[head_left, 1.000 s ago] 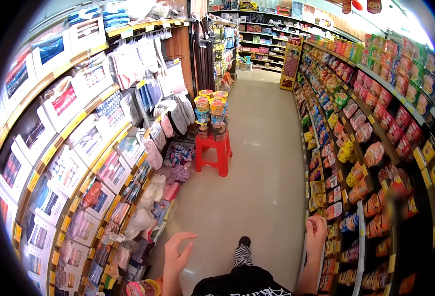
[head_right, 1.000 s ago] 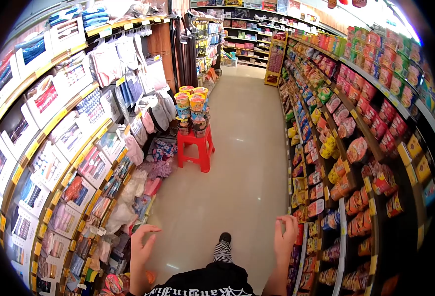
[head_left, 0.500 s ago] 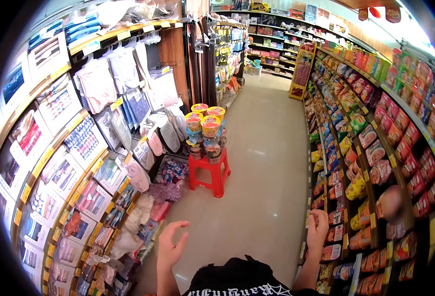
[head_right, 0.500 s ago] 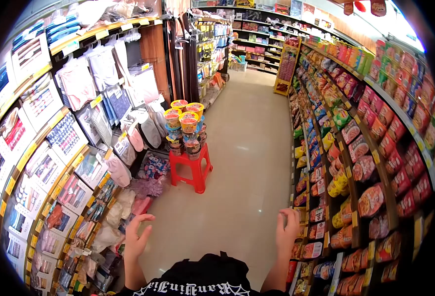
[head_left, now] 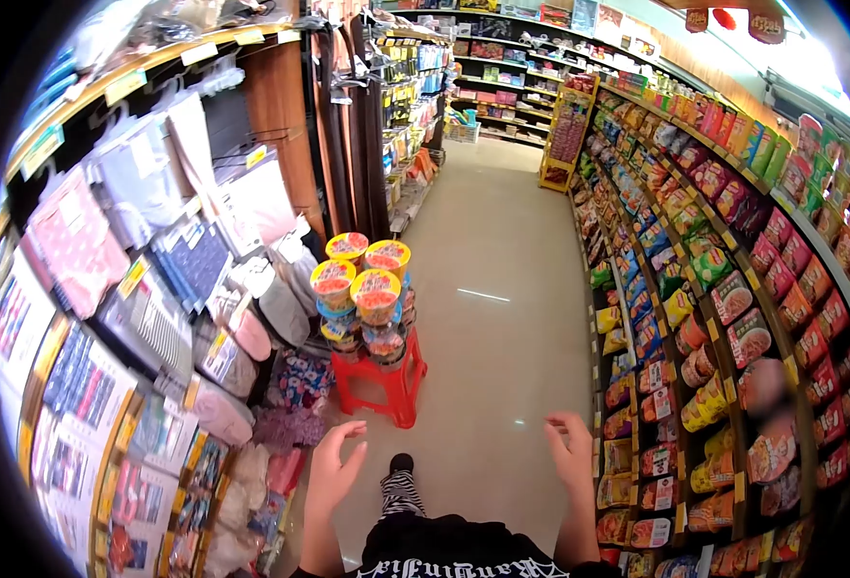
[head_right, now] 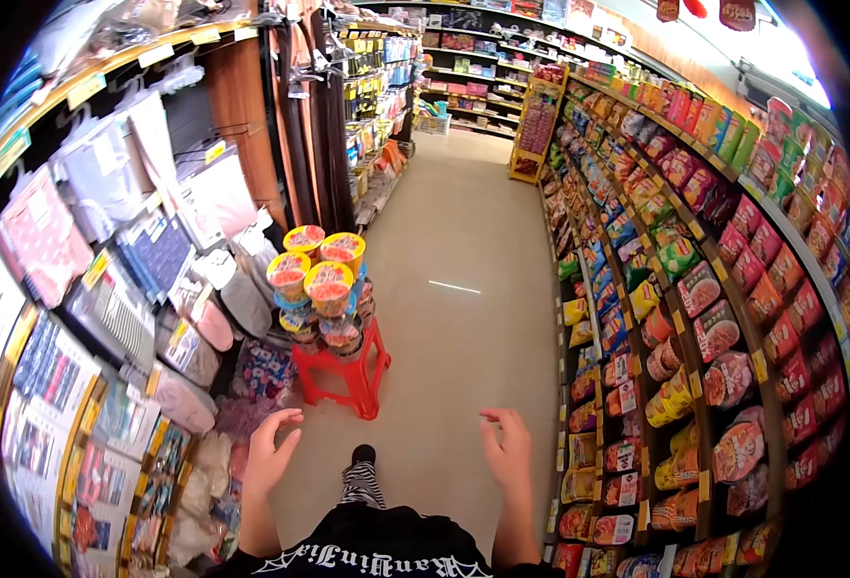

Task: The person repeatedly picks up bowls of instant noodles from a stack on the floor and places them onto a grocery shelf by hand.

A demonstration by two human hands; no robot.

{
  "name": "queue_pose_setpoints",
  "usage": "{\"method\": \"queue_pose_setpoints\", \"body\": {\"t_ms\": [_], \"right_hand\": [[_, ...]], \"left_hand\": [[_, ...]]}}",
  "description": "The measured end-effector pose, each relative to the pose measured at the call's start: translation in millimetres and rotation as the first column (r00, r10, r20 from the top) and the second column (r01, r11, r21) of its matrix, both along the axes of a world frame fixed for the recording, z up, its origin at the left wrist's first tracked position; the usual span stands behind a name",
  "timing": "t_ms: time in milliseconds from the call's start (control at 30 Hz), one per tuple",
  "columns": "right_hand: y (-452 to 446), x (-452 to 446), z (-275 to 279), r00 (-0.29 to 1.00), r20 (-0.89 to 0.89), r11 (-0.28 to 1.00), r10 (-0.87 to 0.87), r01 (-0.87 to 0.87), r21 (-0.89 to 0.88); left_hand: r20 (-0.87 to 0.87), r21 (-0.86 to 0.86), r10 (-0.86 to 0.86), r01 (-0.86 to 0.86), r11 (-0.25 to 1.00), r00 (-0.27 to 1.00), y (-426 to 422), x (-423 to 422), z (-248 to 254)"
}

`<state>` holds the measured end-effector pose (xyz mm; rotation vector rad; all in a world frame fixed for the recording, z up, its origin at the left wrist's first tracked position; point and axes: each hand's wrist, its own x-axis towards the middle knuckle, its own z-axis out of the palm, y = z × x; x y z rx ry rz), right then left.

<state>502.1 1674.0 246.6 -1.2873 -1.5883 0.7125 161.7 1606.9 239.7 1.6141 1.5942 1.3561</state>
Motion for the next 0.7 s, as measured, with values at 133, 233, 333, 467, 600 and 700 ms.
{"method": "queue_pose_setpoints", "body": {"t_ms": [133,233,333,467,600,700], "right_hand": [[116.3,-82.8,-27.7,0.931,-0.294,0.929,0.218,-0.29,-0.229],[203.3,-137.1,-60.8,0.907,-0.281,0.861,0.312,-0.395,-0.321],[266.9,-214.6,-104.7,0.909,-0.295,0.79,0.294,-0.405,-0.461],[329.3,-270.6,-175.8,0.898,-0.413,0.819,0.151,-0.347,-0.457],[352.4,-281.3,-188.4,0.723,-0.656,0.727,0.217,-0.568,-0.386],[354.2,-283.1,-191.4,0.747,-0.633,0.744,0.203,-0.538,-0.397]], "left_hand": [[0.212,-0.118,-0.052,0.078,0.99,0.976,109.4,-45.9,-30.2],[0.495,-0.247,-0.047,0.192,0.95,0.868,186.9,-80.2,-41.9],[0.613,-0.553,0.275,0.154,0.819,0.74,241.4,-110.2,-96.7],[0.593,-0.59,0.283,0.168,0.79,0.754,306.5,-137.3,-117.1],[0.585,-0.641,0.262,0.24,0.729,0.768,348.7,-151.2,-133.7],[0.607,-0.622,0.191,0.311,0.718,0.771,361.3,-142.4,-125.3]]}}
